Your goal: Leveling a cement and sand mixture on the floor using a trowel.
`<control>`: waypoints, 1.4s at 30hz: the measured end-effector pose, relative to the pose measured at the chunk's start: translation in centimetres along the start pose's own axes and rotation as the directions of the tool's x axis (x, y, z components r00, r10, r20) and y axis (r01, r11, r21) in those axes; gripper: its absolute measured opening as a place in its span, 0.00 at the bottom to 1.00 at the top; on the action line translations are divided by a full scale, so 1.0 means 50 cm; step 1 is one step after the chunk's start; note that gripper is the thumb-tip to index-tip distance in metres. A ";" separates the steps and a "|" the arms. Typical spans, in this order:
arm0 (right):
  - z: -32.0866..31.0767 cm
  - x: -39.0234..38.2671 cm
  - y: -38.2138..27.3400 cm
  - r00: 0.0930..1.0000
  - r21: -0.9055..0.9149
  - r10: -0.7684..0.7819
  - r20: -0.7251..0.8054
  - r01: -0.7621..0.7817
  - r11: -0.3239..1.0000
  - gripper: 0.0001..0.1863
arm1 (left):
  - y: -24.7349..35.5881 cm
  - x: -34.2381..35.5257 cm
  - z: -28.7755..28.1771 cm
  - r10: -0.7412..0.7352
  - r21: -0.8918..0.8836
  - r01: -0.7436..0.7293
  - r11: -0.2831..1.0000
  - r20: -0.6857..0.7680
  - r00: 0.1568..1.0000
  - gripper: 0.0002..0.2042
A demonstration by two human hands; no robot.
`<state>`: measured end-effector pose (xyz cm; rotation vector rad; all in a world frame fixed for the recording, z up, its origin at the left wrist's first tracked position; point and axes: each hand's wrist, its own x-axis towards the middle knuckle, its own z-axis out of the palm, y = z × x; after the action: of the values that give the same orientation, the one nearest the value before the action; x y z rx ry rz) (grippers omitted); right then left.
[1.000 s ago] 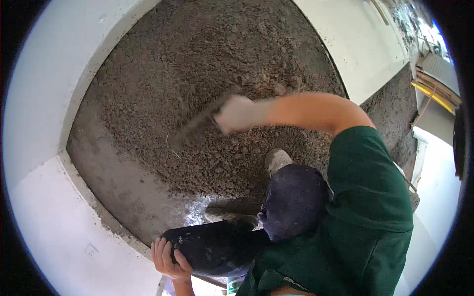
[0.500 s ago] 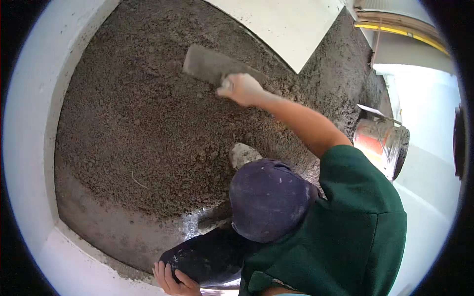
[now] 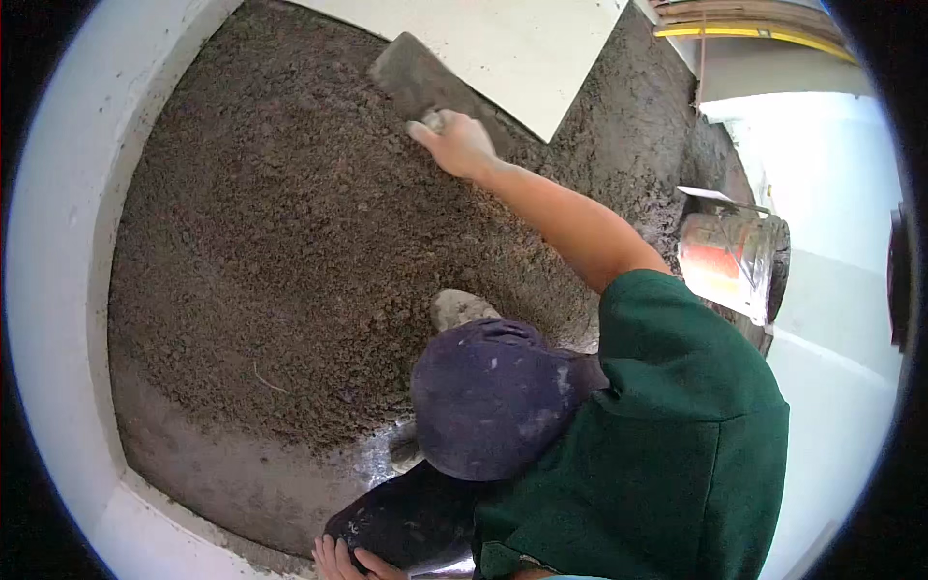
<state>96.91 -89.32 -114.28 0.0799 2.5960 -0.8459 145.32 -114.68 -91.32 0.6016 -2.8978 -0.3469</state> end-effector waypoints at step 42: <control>0.159 0.177 -0.090 0.651 -0.109 -0.579 0.491 0.705 0.701 0.28 | -0.021 -0.024 0.026 0.027 0.003 -0.026 1.000 -0.076 0.997 0.15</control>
<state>90.90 -98.22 -121.13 -1.0801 2.2683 -0.5758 146.55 -114.85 -92.95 0.5635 -2.8309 -0.3114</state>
